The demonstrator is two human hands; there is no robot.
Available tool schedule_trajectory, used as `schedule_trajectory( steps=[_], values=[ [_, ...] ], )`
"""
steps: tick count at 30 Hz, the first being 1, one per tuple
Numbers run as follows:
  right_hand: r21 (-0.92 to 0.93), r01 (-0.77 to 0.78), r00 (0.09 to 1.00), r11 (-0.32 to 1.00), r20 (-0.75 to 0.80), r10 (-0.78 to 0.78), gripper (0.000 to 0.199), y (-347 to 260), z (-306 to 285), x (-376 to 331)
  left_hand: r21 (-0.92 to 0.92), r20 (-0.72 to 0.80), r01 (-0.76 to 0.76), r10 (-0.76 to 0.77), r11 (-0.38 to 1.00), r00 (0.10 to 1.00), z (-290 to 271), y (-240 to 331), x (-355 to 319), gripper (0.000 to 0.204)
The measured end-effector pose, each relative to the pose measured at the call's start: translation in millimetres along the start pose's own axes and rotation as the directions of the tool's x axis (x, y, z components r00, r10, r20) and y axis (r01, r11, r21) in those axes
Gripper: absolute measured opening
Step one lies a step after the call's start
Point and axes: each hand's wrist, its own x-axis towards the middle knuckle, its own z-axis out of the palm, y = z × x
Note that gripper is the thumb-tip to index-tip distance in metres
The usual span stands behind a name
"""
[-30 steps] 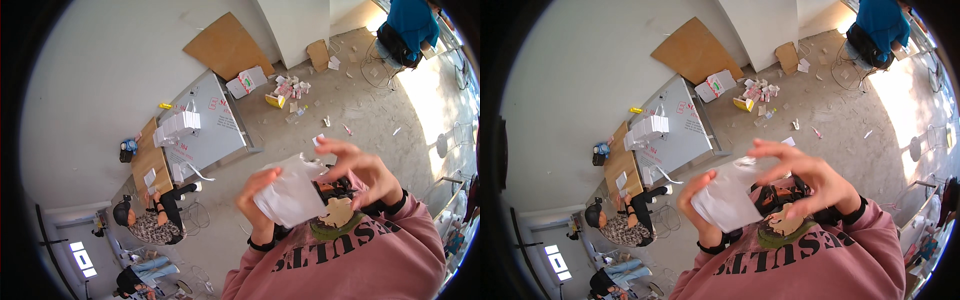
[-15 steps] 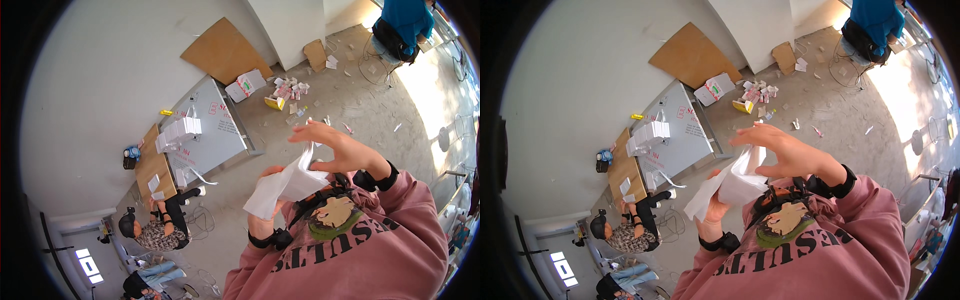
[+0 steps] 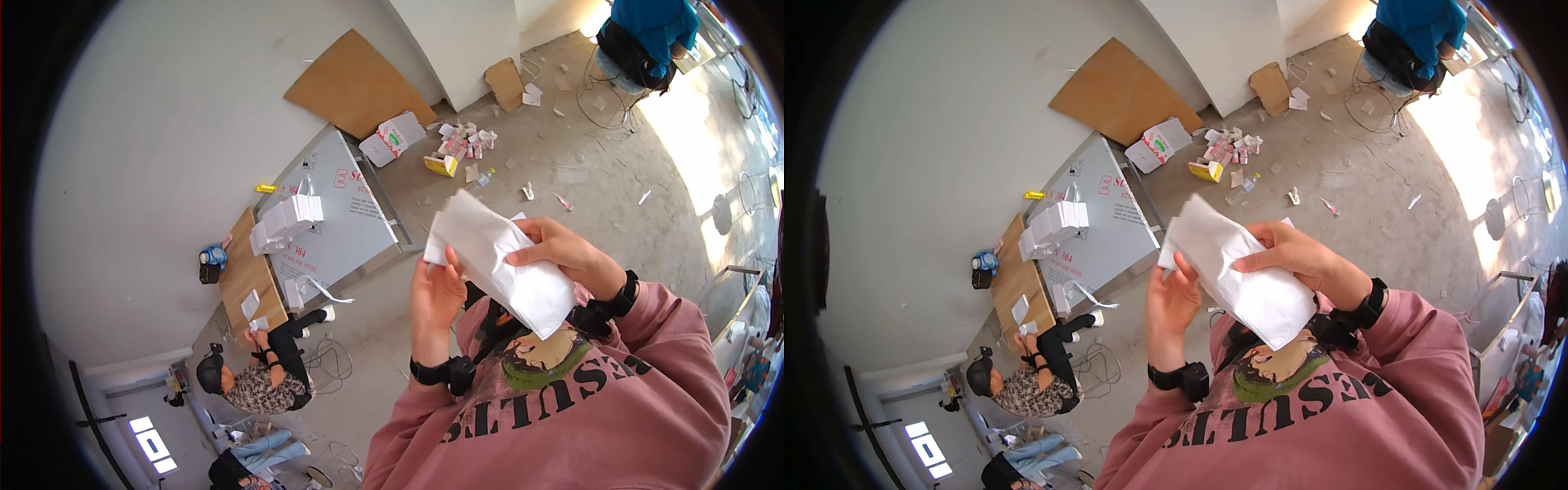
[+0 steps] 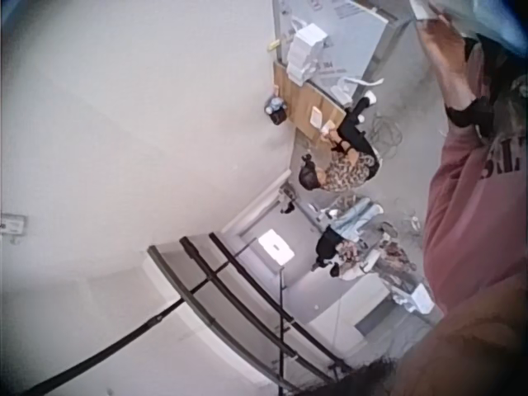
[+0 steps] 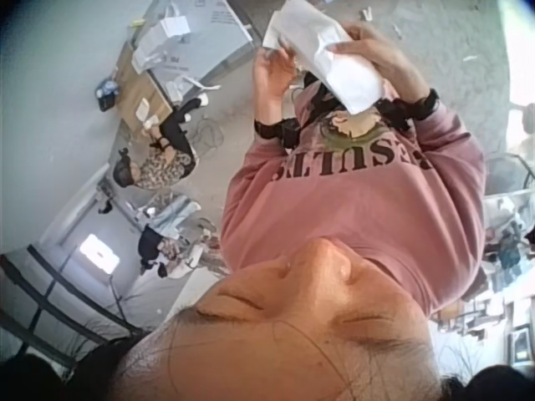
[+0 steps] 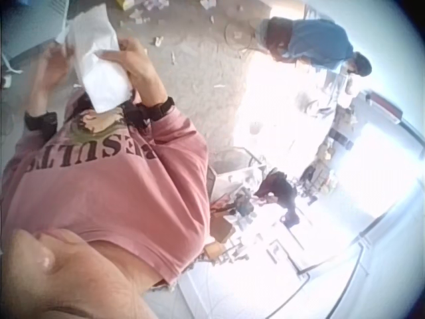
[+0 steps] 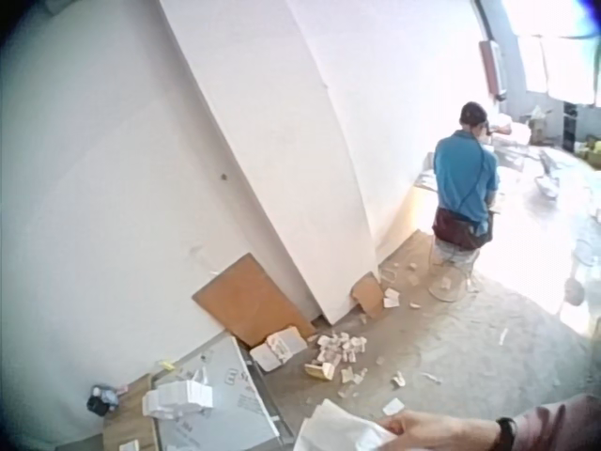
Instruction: The person picks up white packets from a table, stacks them together, and places the stack into a cardboard box.
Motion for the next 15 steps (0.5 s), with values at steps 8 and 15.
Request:
schedule_trajectory(
  steps=[8, 15],
  values=[
    [0.146, 0.109, 0.994, 0.983, -0.048, -0.103, 0.055, 0, 15, -3, 0.404, 0.0, 0.12, -0.131, 0.907, 0.991, -10, -30, -1, 0.087],
    [-0.389, 0.217, 0.964, 0.895, -0.059, -0.259, 0.051, 23, 23, -2, 0.595, 0.198, -0.252, 0.164, 0.763, 0.966, 10, -35, -4, 0.066]
  ],
)
